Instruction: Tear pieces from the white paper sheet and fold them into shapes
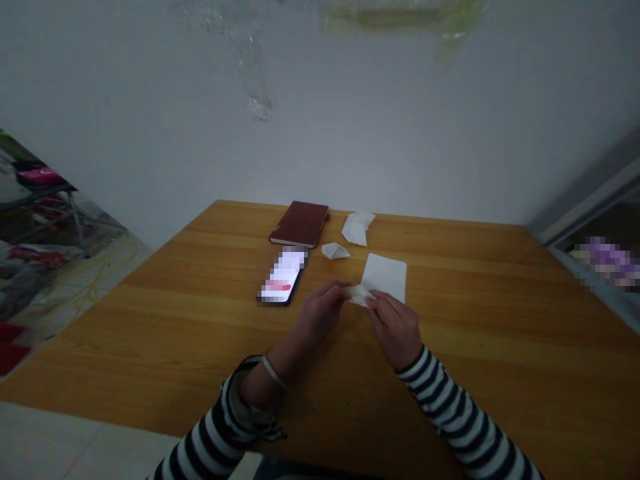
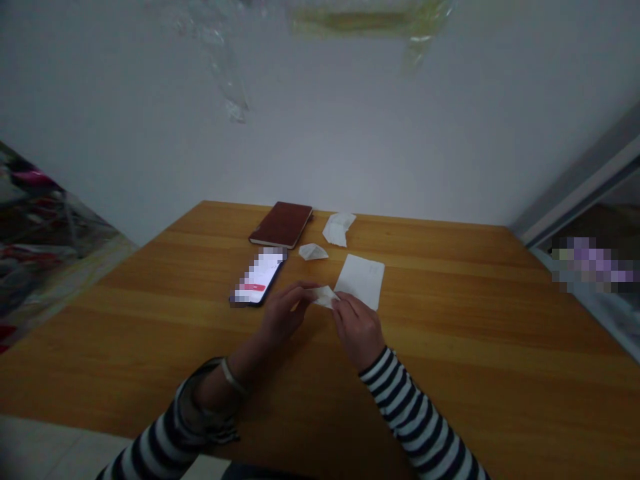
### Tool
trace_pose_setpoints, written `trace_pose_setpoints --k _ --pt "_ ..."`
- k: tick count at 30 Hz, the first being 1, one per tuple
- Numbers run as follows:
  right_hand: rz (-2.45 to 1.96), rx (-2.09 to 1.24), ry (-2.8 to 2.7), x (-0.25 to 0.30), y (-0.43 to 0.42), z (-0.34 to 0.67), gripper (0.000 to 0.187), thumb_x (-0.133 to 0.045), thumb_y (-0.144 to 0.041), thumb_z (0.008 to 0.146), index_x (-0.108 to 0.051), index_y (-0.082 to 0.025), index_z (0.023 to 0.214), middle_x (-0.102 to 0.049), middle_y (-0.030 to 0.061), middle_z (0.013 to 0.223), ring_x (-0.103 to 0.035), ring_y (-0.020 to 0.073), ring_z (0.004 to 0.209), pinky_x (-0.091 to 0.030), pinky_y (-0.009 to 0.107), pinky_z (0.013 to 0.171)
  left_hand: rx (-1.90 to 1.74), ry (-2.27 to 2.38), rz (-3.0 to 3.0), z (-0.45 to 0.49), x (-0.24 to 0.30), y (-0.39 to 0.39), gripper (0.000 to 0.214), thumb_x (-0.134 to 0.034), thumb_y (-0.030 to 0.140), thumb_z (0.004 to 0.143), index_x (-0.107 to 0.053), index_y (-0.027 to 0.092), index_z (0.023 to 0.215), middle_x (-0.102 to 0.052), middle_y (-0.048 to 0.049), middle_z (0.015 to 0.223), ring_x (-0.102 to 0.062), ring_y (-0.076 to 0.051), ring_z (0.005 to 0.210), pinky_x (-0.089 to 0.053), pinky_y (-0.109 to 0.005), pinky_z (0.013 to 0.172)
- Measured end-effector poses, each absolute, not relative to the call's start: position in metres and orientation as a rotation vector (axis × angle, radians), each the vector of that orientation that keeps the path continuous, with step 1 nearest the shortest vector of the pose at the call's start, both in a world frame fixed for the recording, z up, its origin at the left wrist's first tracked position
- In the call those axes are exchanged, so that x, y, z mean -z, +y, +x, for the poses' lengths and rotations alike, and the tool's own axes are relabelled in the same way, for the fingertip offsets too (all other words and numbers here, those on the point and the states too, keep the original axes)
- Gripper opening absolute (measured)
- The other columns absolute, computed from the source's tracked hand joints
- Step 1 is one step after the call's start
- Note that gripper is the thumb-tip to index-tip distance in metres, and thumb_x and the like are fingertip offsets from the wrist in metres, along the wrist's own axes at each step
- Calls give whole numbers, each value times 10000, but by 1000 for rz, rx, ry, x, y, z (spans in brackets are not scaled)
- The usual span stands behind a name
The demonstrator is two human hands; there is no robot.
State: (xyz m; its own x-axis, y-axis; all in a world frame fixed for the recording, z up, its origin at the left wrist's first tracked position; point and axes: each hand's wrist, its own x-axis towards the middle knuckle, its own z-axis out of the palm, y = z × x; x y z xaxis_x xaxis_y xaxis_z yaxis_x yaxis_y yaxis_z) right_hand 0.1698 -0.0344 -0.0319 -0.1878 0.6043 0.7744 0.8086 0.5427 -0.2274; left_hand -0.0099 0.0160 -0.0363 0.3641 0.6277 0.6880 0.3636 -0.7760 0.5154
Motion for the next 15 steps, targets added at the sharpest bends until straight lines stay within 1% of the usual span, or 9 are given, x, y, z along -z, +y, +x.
trace_pose_setpoints --k 3,6,8,12,15 --pt "-1151 268 -1895 34 -32 173 131 -531 -133 937 -660 -156 937 -746 107 905 -726 193 848 -620 317 786 -1342 860 2306 -12 35 19 135 -658 72 834 -682 184 906 -736 -59 954 -711 -151 839 -565 -235 729" --pt "-1165 261 -1869 35 -32 175 140 -521 -136 943 -657 -167 959 -745 99 920 -724 193 868 -615 325 803 -1383 922 2242 -10 32 19 129 -671 59 812 -705 183 827 -737 -36 847 -705 -135 733 -554 -216 659" --pt "-1182 209 -1843 33 -33 174 142 -522 -138 942 -657 -177 922 -741 92 914 -722 192 864 -610 329 799 -1412 965 2187 -9 30 17 124 -675 59 800 -699 180 786 -740 -36 837 -707 -145 738 -557 -231 667" --pt "-1181 -53 -1797 29 -32 173 138 -577 -172 913 -663 -190 807 -744 84 902 -721 195 822 -602 317 731 -1323 955 1970 -7 28 13 84 -701 133 793 -655 173 735 -763 -59 913 -726 -189 828 -576 -300 749" --pt "-1160 -360 -1669 29 -32 170 96 -667 -219 859 -685 -200 767 -763 64 890 -732 196 795 -603 313 721 -1228 920 1706 -4 26 12 150 -750 232 759 -624 169 708 -768 -69 901 -730 -211 832 -589 -333 760"
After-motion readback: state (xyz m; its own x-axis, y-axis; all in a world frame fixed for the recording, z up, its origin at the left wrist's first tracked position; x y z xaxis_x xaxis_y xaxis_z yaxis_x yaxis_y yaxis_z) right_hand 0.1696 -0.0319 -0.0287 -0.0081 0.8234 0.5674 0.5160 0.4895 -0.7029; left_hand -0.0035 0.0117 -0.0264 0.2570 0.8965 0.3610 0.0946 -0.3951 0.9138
